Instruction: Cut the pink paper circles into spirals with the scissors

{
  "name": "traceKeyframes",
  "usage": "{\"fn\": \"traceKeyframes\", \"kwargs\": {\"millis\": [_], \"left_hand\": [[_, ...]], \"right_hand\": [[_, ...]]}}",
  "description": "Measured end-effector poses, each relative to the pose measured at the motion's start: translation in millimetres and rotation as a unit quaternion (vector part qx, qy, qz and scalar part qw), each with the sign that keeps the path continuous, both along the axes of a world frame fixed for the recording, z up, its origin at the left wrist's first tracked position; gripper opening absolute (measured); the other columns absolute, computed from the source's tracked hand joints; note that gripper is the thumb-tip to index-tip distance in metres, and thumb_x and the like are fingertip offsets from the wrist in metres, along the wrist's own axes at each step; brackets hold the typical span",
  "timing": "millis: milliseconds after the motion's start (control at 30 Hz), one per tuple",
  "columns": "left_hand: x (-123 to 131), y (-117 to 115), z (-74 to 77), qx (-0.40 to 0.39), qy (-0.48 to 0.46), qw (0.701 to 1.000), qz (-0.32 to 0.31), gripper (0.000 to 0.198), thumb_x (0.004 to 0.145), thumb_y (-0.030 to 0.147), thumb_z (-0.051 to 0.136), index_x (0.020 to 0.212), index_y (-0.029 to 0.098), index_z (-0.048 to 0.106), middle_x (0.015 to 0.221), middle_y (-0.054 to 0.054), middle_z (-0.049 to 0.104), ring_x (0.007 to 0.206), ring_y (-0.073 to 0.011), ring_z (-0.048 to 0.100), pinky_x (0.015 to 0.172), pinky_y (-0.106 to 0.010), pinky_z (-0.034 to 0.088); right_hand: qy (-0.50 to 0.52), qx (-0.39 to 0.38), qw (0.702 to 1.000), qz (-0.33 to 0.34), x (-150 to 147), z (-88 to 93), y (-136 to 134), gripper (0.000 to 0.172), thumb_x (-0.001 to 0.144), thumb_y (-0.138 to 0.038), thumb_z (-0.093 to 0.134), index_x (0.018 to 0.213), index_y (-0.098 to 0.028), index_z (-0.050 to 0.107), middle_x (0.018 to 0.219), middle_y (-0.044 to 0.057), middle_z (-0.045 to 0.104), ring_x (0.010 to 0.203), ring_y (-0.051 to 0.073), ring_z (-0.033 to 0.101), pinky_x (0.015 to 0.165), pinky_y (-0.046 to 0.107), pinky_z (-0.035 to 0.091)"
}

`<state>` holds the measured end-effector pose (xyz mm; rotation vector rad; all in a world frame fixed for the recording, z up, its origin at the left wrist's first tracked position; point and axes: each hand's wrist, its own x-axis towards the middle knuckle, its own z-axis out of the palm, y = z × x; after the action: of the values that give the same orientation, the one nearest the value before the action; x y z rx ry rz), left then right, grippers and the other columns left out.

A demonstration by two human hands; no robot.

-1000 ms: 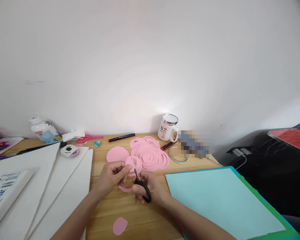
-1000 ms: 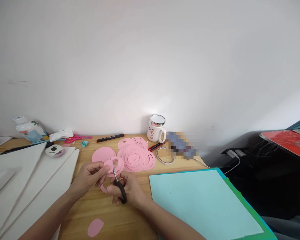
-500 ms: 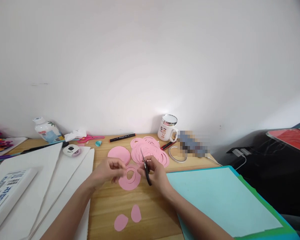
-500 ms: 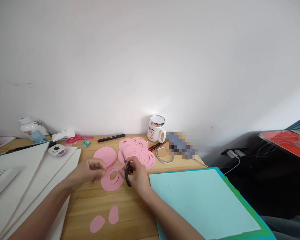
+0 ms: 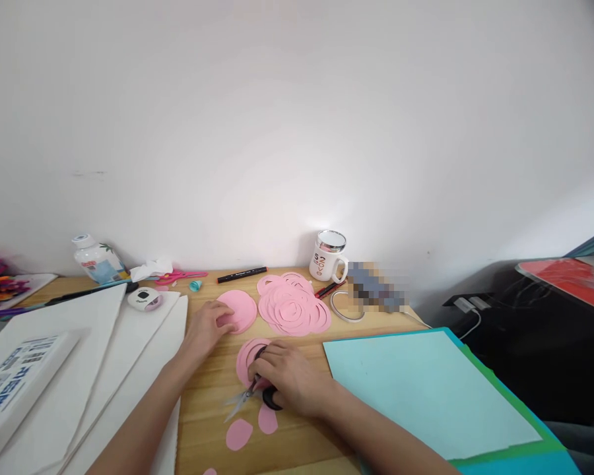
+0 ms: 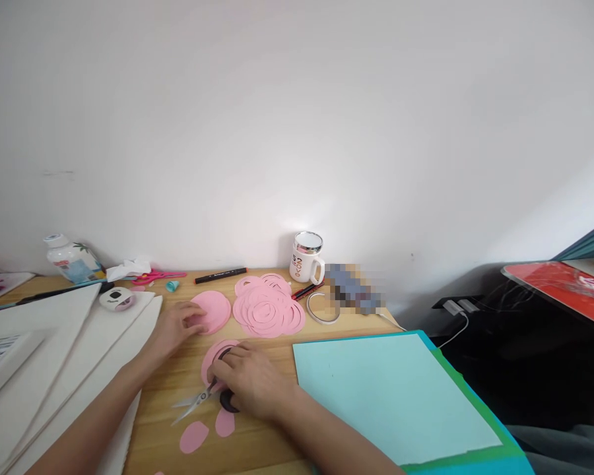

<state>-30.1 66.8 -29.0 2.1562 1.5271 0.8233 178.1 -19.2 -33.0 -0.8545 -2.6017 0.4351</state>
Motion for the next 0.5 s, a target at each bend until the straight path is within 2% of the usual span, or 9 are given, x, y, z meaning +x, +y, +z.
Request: {"fn": "traceKeyframes", "kwargs": {"millis": [100,333,433,500], "left_hand": [[-0.6,1.3,-1.3,0.003,0.003,1.0,-0.005,0.028,0.058,0.021,0.068,0.086,0.016,0.071,0.106,-0.013,0.067,0.099,-0.0289,0.059,0.085,-0.042,0.047],[-1.5,1.7,1.2,0.018,0.016,1.0,-0.019,0.02,0.059,0.018,0.068,0.078,0.019,0.072,0.09,-0.009,0.073,0.091,-0.028,0.061,0.085,-0.043,0.047],[-2.8,3.6,1.2,0.019,0.016,0.999,-0.024,0.017,0.058,0.018,0.068,0.074,0.019,0.072,0.089,-0.008,0.073,0.089,-0.0273,0.063,0.082,-0.041,0.049],[-3.8,5.2,0.6,0.017,0.015,0.999,-0.025,0.016,0.058,0.019,0.067,0.073,0.019,0.073,0.088,-0.008,0.074,0.086,-0.027,0.064,0.079,-0.04,0.05]], "right_hand": [[0.042,-0.018,0.999,-0.02,-1.5,3.3,-1.0,0.039,0.059,0.002,0.05,0.091,-0.02,0.054,0.083,0.002,0.067,0.076,0.017,0.058,0.074,0.027,0.039],[0.146,-0.103,0.983,-0.051,-2.7,-1.1,1.7,0.034,0.059,0.002,0.054,0.086,-0.019,0.057,0.079,0.001,0.066,0.06,0.012,0.056,0.056,0.02,0.042],[0.223,-0.154,0.961,-0.062,-3.5,-3.0,4.1,0.026,0.064,-0.002,0.055,0.082,-0.019,0.057,0.079,0.001,0.066,0.059,0.012,0.058,0.054,0.02,0.044],[0.298,-0.195,0.93,-0.09,-2.9,-1.6,6.8,0.018,0.067,-0.008,0.058,0.079,-0.02,0.055,0.074,0.0,0.066,0.059,0.013,0.059,0.053,0.021,0.045]]}}
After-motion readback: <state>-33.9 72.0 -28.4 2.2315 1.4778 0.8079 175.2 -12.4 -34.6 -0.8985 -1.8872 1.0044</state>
